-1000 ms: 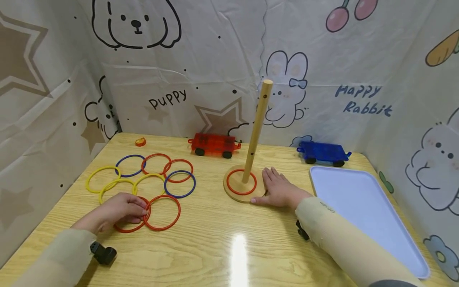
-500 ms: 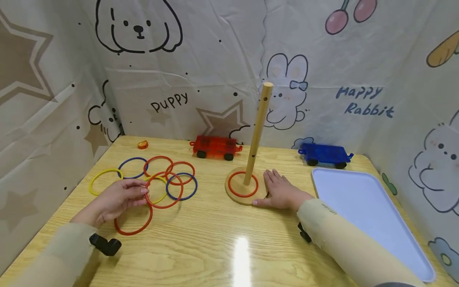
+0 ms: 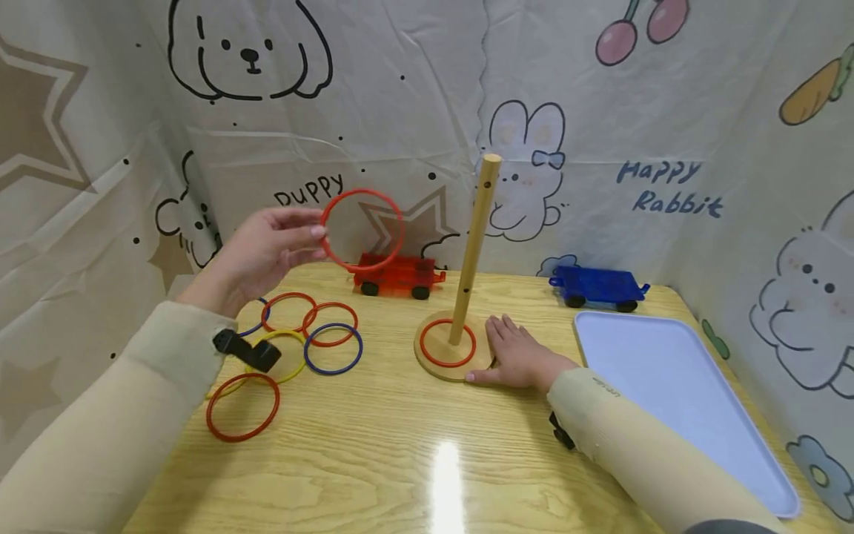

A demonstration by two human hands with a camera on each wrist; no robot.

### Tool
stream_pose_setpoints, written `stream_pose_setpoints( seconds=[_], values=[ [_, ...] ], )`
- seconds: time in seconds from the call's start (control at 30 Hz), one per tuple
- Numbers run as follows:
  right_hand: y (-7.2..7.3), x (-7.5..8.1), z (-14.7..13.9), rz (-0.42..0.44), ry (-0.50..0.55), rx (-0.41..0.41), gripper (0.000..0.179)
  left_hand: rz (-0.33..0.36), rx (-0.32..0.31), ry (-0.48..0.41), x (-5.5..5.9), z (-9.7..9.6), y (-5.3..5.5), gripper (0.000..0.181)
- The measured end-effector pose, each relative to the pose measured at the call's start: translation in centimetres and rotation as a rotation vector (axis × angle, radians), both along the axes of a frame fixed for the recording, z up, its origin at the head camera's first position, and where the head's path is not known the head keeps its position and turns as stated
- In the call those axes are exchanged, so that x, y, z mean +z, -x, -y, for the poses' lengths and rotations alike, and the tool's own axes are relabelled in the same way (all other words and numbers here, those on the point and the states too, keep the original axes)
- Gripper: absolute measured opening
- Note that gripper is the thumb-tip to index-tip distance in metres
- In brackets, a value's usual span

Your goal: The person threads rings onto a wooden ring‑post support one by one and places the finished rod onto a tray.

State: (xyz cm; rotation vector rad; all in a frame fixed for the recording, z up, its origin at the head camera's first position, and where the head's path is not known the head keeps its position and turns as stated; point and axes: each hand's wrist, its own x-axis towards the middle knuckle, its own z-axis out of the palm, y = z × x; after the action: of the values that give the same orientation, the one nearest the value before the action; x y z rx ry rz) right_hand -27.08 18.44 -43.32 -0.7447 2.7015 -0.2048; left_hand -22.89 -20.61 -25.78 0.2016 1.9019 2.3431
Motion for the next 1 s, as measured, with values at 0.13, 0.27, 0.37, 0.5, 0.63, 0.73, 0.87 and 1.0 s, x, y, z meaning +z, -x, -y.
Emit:
stream_pose_setpoints(
  seconds=[0.13,0.27,0.37,0.5,0.63,0.73,0.87,1.0],
  values=[
    [0.2,-0.1,-0.1,-0.007,0.01,0.003,0.122,-0.088,-0.017,-0.029,4.6,-5.0,1.6,0.016],
    [0.1,-0.1,-0.1,-0.003,0.02,0.001,0.121,-0.11,-0.06,-0.014,7.0,-9.3,3.1,0.018],
    [0.0,-0.1,-0.1,-0.003,0.019,0.0,0.12,-0.074,-0.062,0.003,6.9,-11.2,4.1,0.017],
    [0.1,0.0,0.0,-0.015,0.003,0.004,0.121,-0.012,-0.045,0.023,5.1,-12.3,5.1,0.016],
    [0.2,0.1,0.0,-0.024,-0.016,0.012,0.12,0.05,-0.052,0.087,2.0,-12.3,5.8,0.018],
    [0.1,0.2,0.1,-0.034,-0.02,0.025,0.119,0.116,-0.074,0.143,-1.3,-11.9,6.1,0.024],
    [0.1,0.2,0.3,-0.055,-0.022,0.044,0.117,0.191,-0.108,0.2,-6.1,-11.1,6.1,0.032],
    [0.1,0.1,0.3,-0.063,-0.027,0.046,0.117,0.253,-0.125,0.231,-10.3,-10.8,5.8,0.037]
  ],
)
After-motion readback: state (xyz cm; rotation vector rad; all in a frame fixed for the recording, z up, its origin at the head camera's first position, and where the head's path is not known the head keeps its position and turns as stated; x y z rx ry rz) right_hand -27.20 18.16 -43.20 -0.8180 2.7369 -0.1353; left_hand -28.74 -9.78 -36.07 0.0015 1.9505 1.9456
